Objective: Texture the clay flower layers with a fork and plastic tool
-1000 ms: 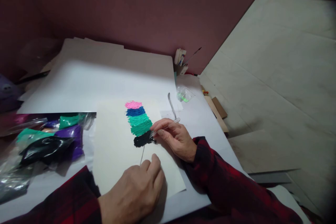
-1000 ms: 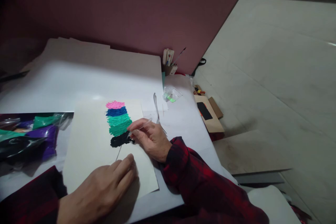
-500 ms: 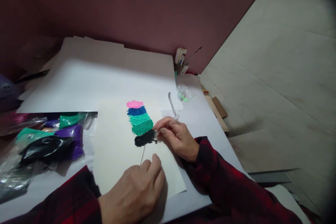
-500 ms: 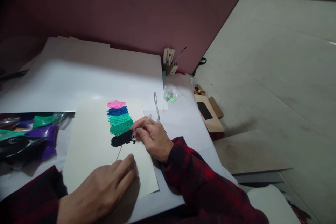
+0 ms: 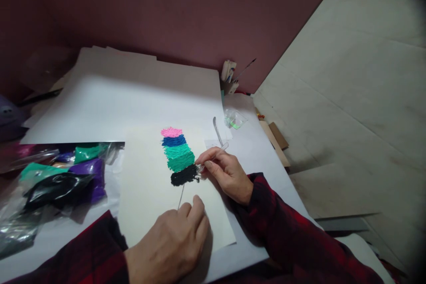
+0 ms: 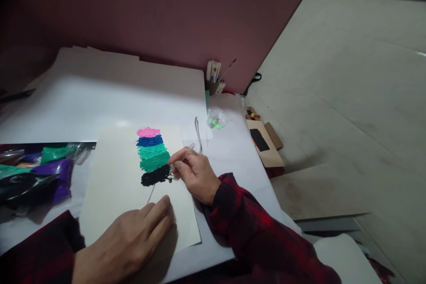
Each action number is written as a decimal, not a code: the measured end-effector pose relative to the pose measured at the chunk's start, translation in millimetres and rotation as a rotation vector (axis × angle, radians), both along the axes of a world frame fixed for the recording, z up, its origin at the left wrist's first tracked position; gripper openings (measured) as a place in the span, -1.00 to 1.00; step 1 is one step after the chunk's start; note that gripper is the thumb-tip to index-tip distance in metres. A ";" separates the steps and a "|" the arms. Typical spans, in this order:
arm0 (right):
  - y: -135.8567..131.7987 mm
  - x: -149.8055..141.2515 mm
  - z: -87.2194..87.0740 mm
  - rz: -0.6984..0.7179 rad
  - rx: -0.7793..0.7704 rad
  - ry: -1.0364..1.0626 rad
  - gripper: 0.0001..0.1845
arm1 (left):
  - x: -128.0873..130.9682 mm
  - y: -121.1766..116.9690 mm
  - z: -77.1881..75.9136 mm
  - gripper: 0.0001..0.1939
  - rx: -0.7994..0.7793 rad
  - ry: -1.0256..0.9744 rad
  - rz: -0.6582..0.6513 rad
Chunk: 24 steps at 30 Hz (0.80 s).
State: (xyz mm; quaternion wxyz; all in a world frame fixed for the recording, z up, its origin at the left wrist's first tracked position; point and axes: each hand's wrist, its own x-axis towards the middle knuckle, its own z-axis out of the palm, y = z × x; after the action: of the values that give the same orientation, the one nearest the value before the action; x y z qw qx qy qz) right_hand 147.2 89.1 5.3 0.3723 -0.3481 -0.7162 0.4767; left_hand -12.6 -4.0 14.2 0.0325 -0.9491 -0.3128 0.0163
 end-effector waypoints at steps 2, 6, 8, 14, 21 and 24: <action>0.4 0.0 -1.1 -0.006 -0.028 0.028 -0.84 | 0.2 0.5 0.2 -0.70 -0.015 0.009 -0.002; 0.9 0.8 -3.6 -0.019 -0.085 0.071 -0.84 | 0.3 1.6 1.4 -0.71 -0.046 0.043 -0.005; 1.0 1.2 -4.3 -0.022 -0.095 0.078 -0.83 | 0.3 1.8 2.0 -0.70 -0.058 0.049 -0.007; 1.1 1.2 -3.9 -0.026 -0.120 0.098 -0.84 | 0.6 0.9 -1.3 -0.70 -0.041 -0.005 -0.002; 3.1 1.4 -3.4 -0.056 -0.192 0.124 -0.86 | -0.6 -1.3 -2.1 -0.68 0.008 -0.048 0.001; 3.8 1.9 -3.2 -0.056 -0.228 0.122 -0.85 | -1.1 -1.3 0.0 -0.65 -0.005 -0.052 0.005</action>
State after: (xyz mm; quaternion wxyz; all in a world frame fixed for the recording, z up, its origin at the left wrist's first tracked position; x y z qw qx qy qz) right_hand 149.1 92.9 2.1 0.3864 -0.3783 -0.6235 0.5646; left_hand -13.7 -5.2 14.2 0.0221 -0.9485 -0.3160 -0.0073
